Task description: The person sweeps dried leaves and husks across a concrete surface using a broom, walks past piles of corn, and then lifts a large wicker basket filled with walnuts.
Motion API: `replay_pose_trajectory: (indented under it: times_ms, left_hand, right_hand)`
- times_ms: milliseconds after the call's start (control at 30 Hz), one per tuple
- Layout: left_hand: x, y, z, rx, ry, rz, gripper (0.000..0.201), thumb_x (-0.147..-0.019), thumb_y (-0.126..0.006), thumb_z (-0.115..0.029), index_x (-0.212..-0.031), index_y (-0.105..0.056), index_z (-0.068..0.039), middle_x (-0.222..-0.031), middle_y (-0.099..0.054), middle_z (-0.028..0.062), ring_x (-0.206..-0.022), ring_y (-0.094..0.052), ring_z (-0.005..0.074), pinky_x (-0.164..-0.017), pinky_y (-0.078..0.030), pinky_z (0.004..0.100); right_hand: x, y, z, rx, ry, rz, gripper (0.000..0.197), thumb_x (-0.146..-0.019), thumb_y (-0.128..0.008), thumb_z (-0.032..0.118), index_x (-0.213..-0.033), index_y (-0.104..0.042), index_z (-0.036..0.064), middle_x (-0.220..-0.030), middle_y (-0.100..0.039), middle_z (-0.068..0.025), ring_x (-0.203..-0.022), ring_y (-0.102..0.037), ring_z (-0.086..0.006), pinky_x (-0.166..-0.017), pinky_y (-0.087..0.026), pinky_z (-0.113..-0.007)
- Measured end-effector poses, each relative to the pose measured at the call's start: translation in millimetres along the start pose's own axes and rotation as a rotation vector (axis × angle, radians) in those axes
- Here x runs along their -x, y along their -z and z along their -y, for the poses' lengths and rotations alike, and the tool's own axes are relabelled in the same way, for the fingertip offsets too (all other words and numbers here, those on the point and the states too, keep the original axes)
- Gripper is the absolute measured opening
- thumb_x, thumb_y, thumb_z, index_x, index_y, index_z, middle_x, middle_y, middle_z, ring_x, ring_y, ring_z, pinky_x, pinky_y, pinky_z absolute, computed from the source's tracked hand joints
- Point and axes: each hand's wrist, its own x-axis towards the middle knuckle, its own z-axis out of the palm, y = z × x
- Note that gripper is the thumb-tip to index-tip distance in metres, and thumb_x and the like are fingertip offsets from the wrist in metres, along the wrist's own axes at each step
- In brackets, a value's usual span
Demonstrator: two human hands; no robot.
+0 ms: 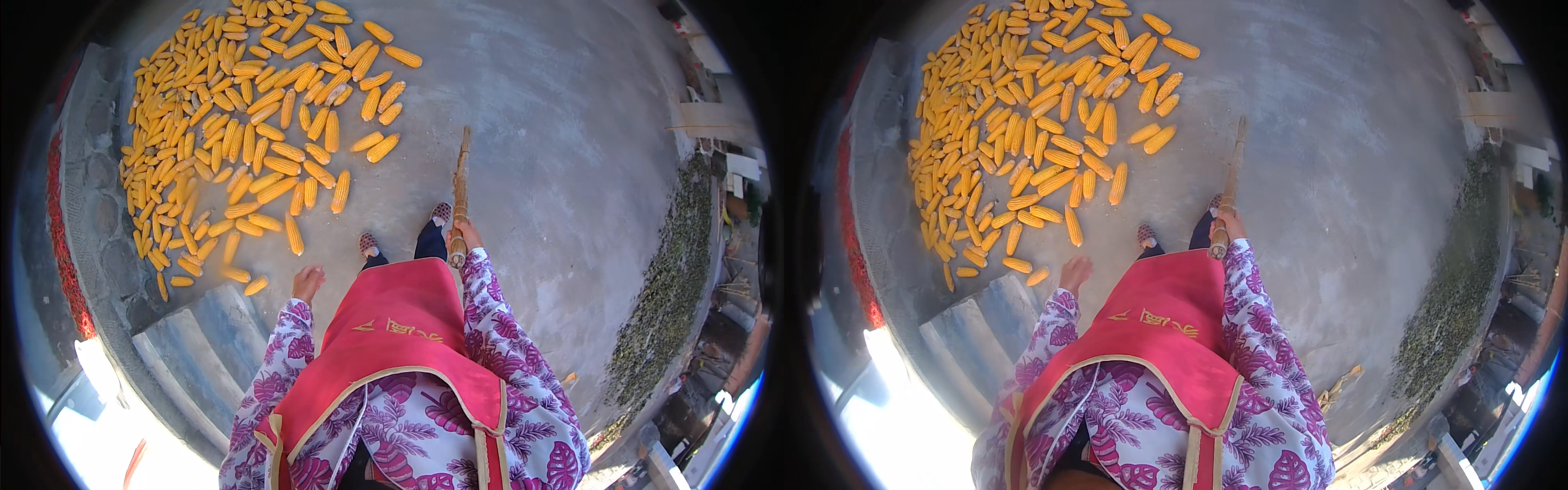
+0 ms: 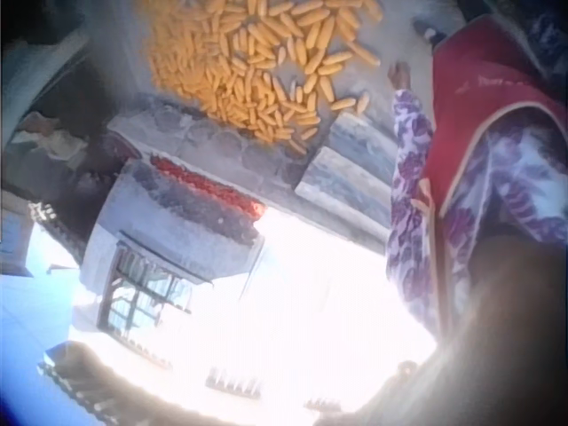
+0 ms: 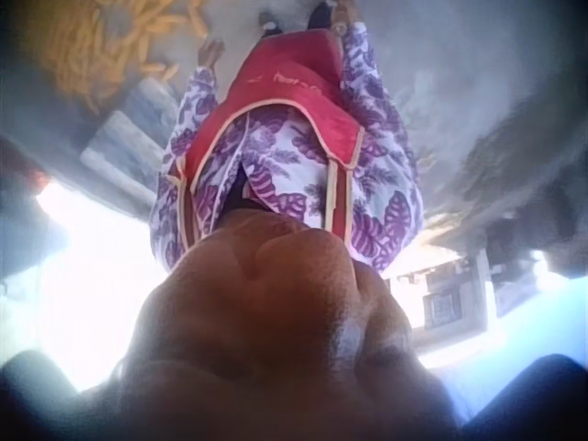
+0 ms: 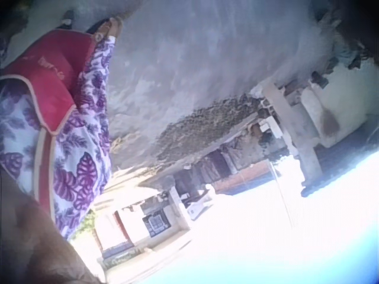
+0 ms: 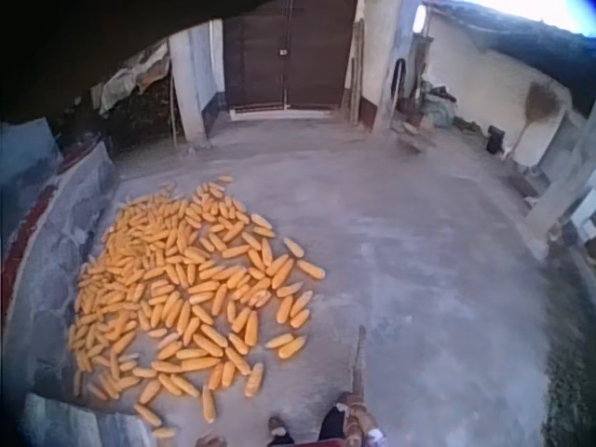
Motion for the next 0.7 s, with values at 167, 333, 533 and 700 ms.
replay_pose_trajectory:
  times_ms: [167, 333, 533, 700]
  left_hand:
    - [17.6, 13.3, 38.7, -0.026, 0.137, -0.202, 0.024, -0.072, -0.05, -0.023, -0.088, -0.055, -0.006, -0.073, -0.056, 0.0037, -0.06, -0.053, 0.0108, -0.047, -0.038, 0.0219]
    - [38.9, -21.7, 57.3, 0.01, 0.291, -0.222, 0.023, -0.071, -0.051, -0.023, -0.086, -0.055, -0.007, -0.068, -0.056, 0.0032, -0.056, -0.053, 0.0114, -0.044, -0.037, 0.0223]
    - [31.9, -142.1, -31.7, -0.082, 0.11, -0.081, 0.025, -0.072, -0.05, -0.023, -0.088, -0.055, -0.005, -0.071, -0.057, 0.0042, -0.059, -0.054, 0.0112, -0.047, -0.039, 0.021]
    - [20.5, -193.4, -95.7, -0.085, -0.013, -0.026, 0.024, -0.074, -0.048, -0.02, -0.09, -0.054, -0.003, -0.076, -0.057, 0.005, -0.063, -0.054, 0.0116, -0.051, -0.04, 0.0207]
  right_hand:
    - [-99.7, -6.4, 6.7, 0.097, -0.136, 0.023, 0.025, -0.069, -0.05, 0.016, -0.086, -0.037, 0.003, -0.07, -0.046, -0.0135, -0.05, -0.051, -0.0245, -0.038, -0.044, -0.033]
    - [-123.1, -22.9, 15.1, 0.152, -0.241, 0.206, 0.03, -0.069, -0.049, 0.013, -0.095, -0.035, 0.0079, -0.068, -0.045, -0.0125, -0.048, -0.048, -0.0204, -0.041, -0.044, -0.032]
    - [-52.3, 26.0, 111.9, 0.281, -0.201, 0.443, 0.036, -0.071, -0.046, 0.011, -0.103, -0.031, 0.0123, -0.065, -0.046, -0.0101, -0.048, -0.048, -0.0165, -0.039, -0.043, -0.029]
    - [-52.5, 69.6, 154.4, 0.229, -0.103, 0.316, 0.033, -0.07, -0.045, 0.01, -0.1, -0.032, 0.0123, -0.065, -0.045, -0.0097, -0.048, -0.048, -0.0166, -0.038, -0.042, -0.029]
